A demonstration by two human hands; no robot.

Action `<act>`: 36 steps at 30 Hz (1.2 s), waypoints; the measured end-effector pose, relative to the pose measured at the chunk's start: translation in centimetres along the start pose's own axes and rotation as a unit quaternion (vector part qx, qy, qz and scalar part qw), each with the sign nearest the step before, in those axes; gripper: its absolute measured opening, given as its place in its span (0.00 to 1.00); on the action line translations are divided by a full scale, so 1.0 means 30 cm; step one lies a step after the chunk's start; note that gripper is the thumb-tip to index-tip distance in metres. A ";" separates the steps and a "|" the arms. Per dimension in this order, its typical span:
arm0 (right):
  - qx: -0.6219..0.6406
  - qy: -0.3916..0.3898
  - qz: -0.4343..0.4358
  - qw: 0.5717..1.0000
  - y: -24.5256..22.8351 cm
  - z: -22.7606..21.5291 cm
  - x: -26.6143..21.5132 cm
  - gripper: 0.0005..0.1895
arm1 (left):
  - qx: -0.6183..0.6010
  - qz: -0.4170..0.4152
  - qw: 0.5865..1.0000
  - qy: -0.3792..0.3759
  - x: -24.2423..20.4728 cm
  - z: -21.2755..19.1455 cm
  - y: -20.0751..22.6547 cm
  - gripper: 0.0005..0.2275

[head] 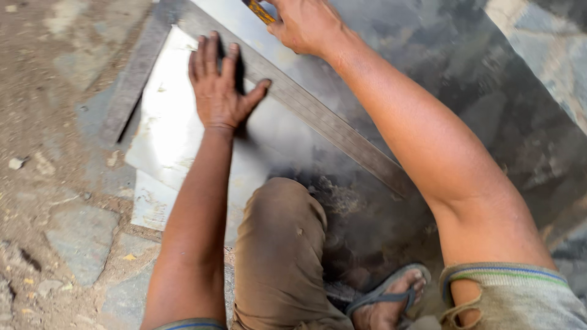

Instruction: The person uses a metal ruler and a yellow marker to draw straight lines on a large metal sheet. They repeatedly reposition the ruler and mark multiple lines across the surface.

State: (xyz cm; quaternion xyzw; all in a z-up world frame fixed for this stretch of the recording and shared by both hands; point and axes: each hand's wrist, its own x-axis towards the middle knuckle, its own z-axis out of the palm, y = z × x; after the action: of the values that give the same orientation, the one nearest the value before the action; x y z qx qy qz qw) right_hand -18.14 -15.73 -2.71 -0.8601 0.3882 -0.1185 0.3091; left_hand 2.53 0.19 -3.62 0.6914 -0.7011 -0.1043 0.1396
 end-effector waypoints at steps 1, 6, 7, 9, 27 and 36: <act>0.007 0.037 -0.055 0.998 -0.018 0.019 0.038 0.24 | 0.001 -0.006 1.000 0.002 0.002 -0.006 -0.002 0.39; -0.051 0.016 -0.060 0.997 -0.098 0.059 0.128 0.25 | 0.015 -0.031 0.999 -0.020 -0.001 -0.019 0.026 0.39; -0.051 0.001 -0.058 0.997 -0.117 0.069 0.148 0.26 | 0.020 -0.032 0.999 -0.023 -0.004 -0.023 0.030 0.39; -0.055 -0.010 -0.057 0.997 -0.152 0.084 0.199 0.25 | 0.020 -0.034 0.999 -0.026 0.009 -0.030 0.037 0.39; -0.131 -0.164 0.061 0.976 -0.074 -0.217 -1.141 0.31 | 0.002 -0.020 0.997 -0.074 0.002 -0.026 0.019 0.37; -0.147 -0.171 0.175 0.958 -0.064 -0.353 -1.463 0.32 | 0.061 -0.013 0.996 -0.063 0.006 0.007 -0.003 0.40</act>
State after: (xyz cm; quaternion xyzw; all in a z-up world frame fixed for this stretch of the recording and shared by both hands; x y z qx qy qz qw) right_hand -51.12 13.10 8.34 -0.8220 0.4872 0.1443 0.2571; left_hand 2.54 0.00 -3.84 0.6996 -0.7047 -0.1066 0.0513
